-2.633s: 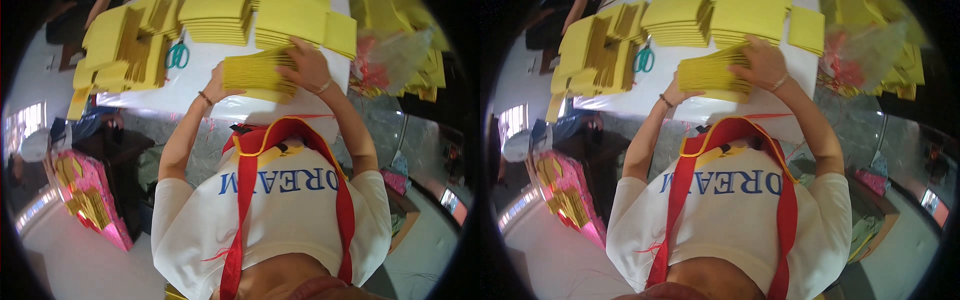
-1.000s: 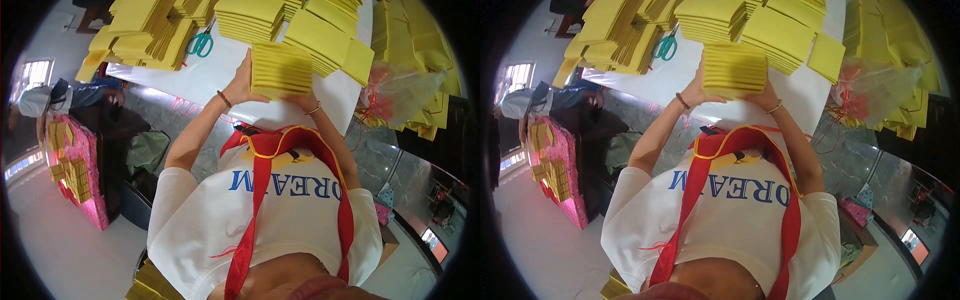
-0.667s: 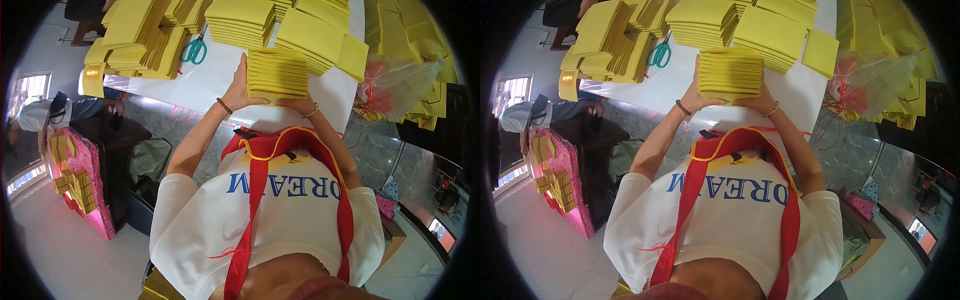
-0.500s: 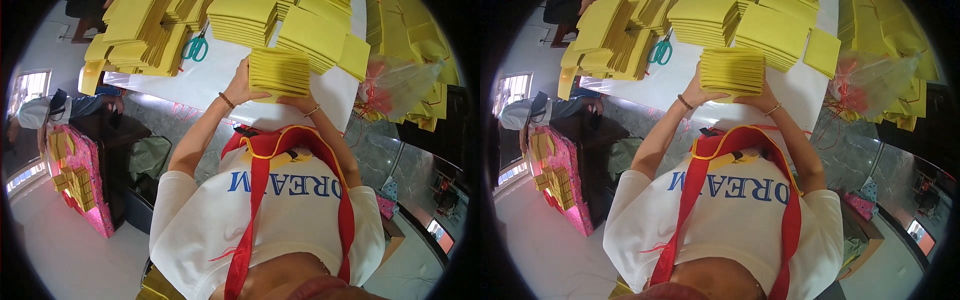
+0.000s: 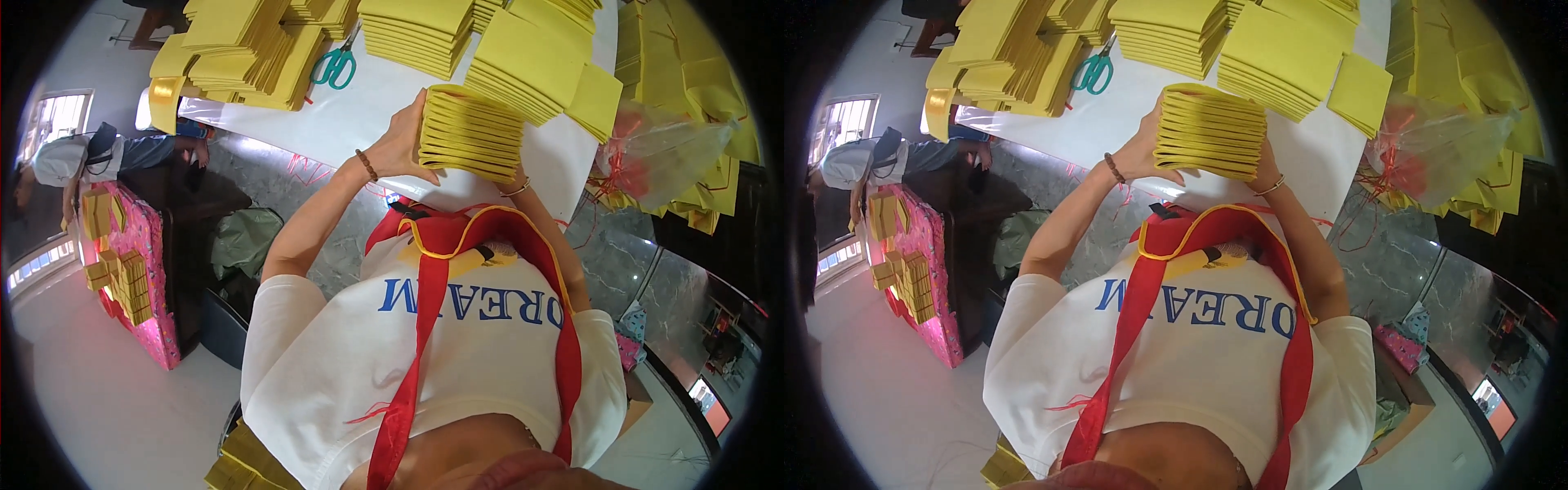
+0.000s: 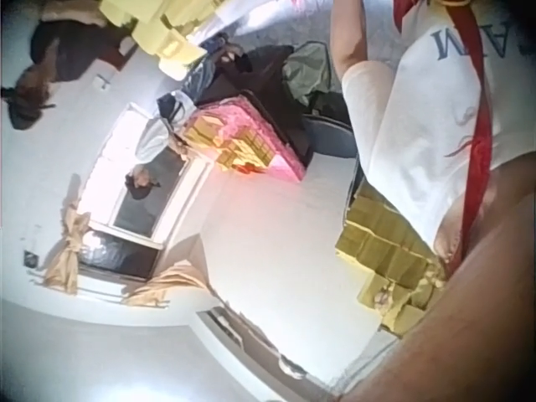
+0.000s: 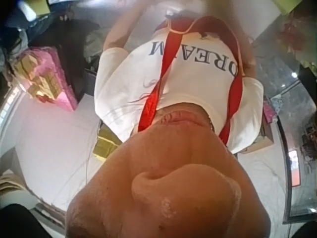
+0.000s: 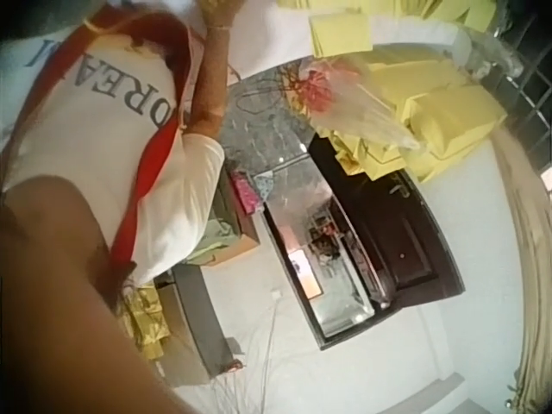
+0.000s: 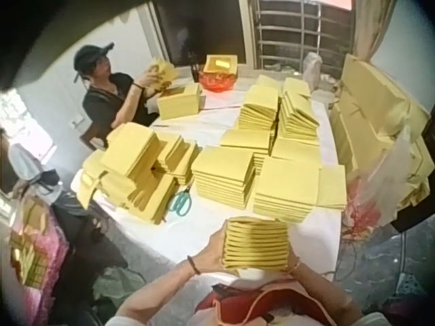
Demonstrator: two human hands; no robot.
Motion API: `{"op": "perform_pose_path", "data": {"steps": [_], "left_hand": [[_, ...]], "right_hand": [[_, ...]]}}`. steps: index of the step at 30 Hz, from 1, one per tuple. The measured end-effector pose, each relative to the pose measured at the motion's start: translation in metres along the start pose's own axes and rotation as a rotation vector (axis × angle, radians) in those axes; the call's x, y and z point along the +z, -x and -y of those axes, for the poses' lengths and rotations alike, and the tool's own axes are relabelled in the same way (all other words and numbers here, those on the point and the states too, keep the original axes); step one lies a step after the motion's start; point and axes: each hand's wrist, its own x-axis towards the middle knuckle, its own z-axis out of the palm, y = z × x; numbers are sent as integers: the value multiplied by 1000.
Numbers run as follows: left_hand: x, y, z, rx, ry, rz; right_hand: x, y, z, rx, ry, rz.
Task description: Folding and stacking yellow paper sheets with silver foil squares.
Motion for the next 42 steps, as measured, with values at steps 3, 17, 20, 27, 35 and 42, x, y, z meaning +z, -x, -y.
{"op": "perform_pose_path", "data": {"steps": [3,17,20,27,35,42], "left_hand": [[-22,2,-15,-134,238,10],[-90,-54,-47,159,-379,76],[-90,-57,-47,170,-365,103],[-94,-62,-52,137,-357,111],[-96,-61,-51,64,-327,147],[-94,-80,-59,138,-264,227]], "right_hand": [[2,-5,-1,-60,67,-108],[2,-3,-2,212,-385,57],[0,-3,2,261,-367,59],[0,-6,4,279,-603,27],[-11,-20,29,-38,-201,-75],[-10,-15,36,50,-708,-170]]}}
